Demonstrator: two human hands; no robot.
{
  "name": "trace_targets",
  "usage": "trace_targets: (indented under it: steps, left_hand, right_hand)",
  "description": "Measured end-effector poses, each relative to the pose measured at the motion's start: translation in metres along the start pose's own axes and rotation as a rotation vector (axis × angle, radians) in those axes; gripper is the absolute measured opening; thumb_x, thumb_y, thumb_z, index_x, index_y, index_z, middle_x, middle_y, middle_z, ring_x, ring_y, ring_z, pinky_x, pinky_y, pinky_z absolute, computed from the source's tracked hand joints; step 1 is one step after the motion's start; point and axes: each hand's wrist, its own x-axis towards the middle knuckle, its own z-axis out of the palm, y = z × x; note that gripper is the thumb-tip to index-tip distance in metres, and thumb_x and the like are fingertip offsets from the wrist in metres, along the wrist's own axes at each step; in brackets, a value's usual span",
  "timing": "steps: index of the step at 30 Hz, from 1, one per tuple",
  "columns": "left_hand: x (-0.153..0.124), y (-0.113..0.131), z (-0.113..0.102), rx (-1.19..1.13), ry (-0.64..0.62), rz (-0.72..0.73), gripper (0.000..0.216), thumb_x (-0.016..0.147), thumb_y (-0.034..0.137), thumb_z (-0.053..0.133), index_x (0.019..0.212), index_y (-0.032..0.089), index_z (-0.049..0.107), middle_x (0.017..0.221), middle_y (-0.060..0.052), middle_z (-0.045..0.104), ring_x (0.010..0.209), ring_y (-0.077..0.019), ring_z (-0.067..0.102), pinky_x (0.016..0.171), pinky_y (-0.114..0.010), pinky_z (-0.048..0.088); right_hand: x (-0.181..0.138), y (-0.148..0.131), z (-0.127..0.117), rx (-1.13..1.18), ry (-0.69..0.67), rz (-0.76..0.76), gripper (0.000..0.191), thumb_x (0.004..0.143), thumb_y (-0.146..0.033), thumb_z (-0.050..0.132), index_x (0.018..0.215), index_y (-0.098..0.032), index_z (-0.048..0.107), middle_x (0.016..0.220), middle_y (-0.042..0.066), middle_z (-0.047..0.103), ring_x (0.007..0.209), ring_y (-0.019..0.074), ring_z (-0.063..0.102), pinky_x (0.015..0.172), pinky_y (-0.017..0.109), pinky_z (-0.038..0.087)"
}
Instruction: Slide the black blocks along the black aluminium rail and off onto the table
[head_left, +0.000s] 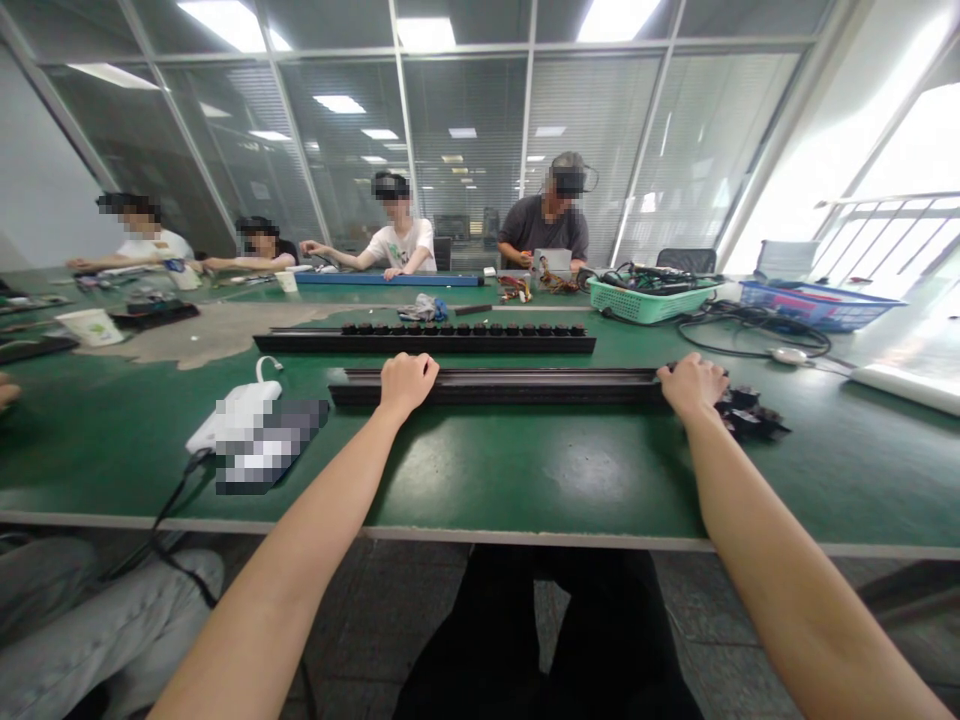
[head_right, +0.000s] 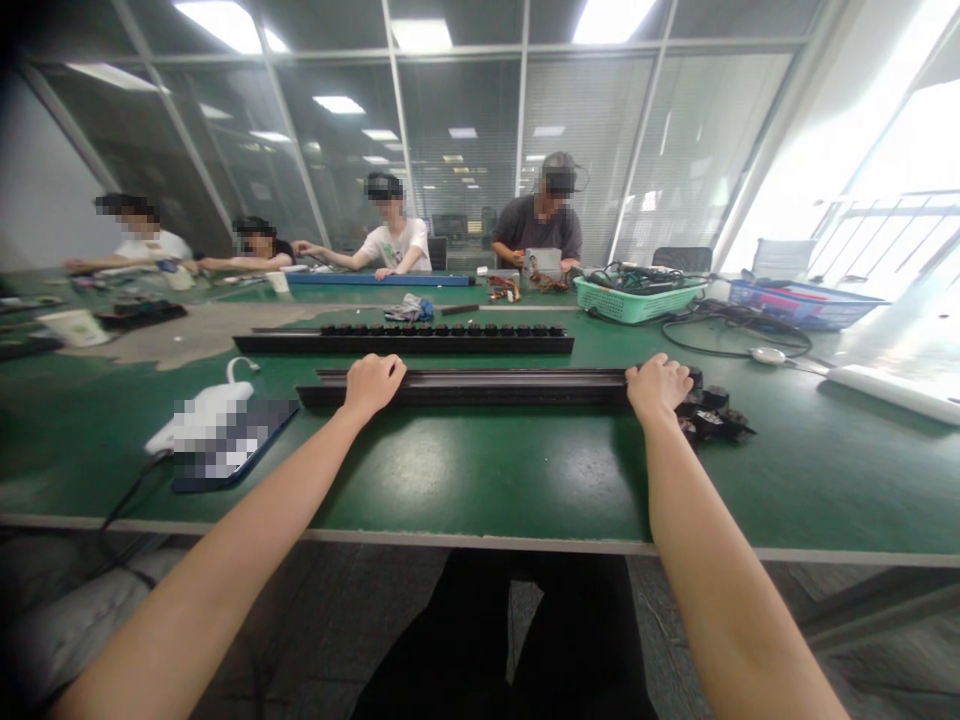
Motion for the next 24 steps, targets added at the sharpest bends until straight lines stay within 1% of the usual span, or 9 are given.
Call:
trace_targets:
  steps: [4, 8, 11, 15, 17, 20, 22, 24]
  left_hand:
    - [0.0, -0.001, 0.001, -0.024, 0.014, 0.01, 0.043, 0.097, 0.035, 0.036, 0.094, 0.019, 0.075, 0.094, -0.014, 0.074, 0.095, -0.0296, 0.066, 0.081, -0.038, 0.042]
    - [0.0, -0.001, -0.001, -0.031, -0.005, 0.004, 0.042, 0.097, 0.035, 0.036, 0.094, 0.02, 0.075, 0.095, -0.013, 0.074, 0.097, -0.0296, 0.065, 0.082, -0.038, 0.042]
    - [-0.001, -0.002, -0.001, -0.021, -0.007, -0.001, 0.043, 0.098, 0.036, 0.036, 0.094, 0.02, 0.075, 0.096, -0.013, 0.075, 0.097, -0.0293, 0.065, 0.082, -0.038, 0.042]
    - [-0.001, -0.002, 0.0, -0.016, 0.0, 0.0, 0.043, 0.098, 0.035, 0.035, 0.094, 0.019, 0.075, 0.096, -0.013, 0.075, 0.097, -0.0291, 0.065, 0.081, -0.038, 0.042]
    - [-0.001, -0.002, 0.001, -0.015, 0.002, 0.004, 0.044, 0.098, 0.035, 0.035, 0.095, 0.019, 0.075, 0.096, -0.013, 0.074, 0.096, -0.0293, 0.065, 0.082, -0.038, 0.042]
    - [-0.001, -0.001, 0.001, -0.005, -0.002, 0.004, 0.046, 0.099, 0.036, 0.033, 0.096, 0.019, 0.075, 0.097, -0.014, 0.074, 0.096, -0.0293, 0.065, 0.081, -0.038, 0.043]
    - [0.0, -0.001, 0.001, 0.003, -0.003, 0.007, 0.047, 0.099, 0.036, 0.032, 0.096, 0.018, 0.075, 0.097, -0.014, 0.074, 0.096, -0.0292, 0.066, 0.081, -0.038, 0.043]
    - [-0.001, -0.001, 0.001, 0.012, 0.0, 0.006, 0.047, 0.099, 0.037, 0.031, 0.095, 0.018, 0.074, 0.097, -0.014, 0.074, 0.096, -0.0291, 0.066, 0.08, -0.038, 0.043]
  right_hand:
    - [0.0, 0.001, 0.0, 0.006, 0.007, 0.029, 0.045, 0.093, -0.033, 0.05, 0.126, -0.002, 0.052, 0.127, 0.031, 0.056, 0.124, 0.0393, 0.048, 0.1, 0.049, 0.035]
    - [0.007, 0.017, -0.005, 0.009, 0.045, 0.088, 0.046, 0.093, -0.03, 0.048, 0.13, -0.003, 0.051, 0.132, 0.033, 0.053, 0.127, 0.0401, 0.044, 0.099, 0.049, 0.034]
    - [0.015, 0.029, -0.007, 0.011, 0.022, 0.137, 0.047, 0.095, -0.032, 0.047, 0.131, -0.002, 0.053, 0.132, 0.034, 0.053, 0.128, 0.0392, 0.043, 0.096, 0.046, 0.033]
    - [0.022, 0.034, -0.007, 0.0, -0.019, 0.166, 0.044, 0.096, -0.035, 0.051, 0.127, -0.004, 0.059, 0.133, 0.035, 0.052, 0.129, 0.0382, 0.041, 0.094, 0.045, 0.03]
    - [0.024, 0.035, -0.006, 0.018, 0.004, 0.182, 0.043, 0.096, -0.035, 0.052, 0.126, -0.006, 0.061, 0.131, 0.035, 0.053, 0.128, 0.0391, 0.042, 0.094, 0.047, 0.03]
    - [0.026, 0.036, -0.003, 0.044, 0.085, 0.253, 0.041, 0.095, -0.034, 0.054, 0.128, -0.01, 0.063, 0.13, 0.036, 0.054, 0.127, 0.0397, 0.044, 0.094, 0.05, 0.029]
    - [0.026, 0.038, -0.001, 0.048, 0.131, 0.302, 0.038, 0.094, -0.029, 0.053, 0.128, -0.016, 0.065, 0.131, 0.034, 0.054, 0.128, 0.0396, 0.044, 0.094, 0.053, 0.028]
    - [0.028, 0.039, 0.002, 0.041, 0.133, 0.322, 0.039, 0.091, -0.021, 0.053, 0.127, -0.021, 0.068, 0.135, 0.033, 0.052, 0.13, 0.0404, 0.042, 0.094, 0.056, 0.026]
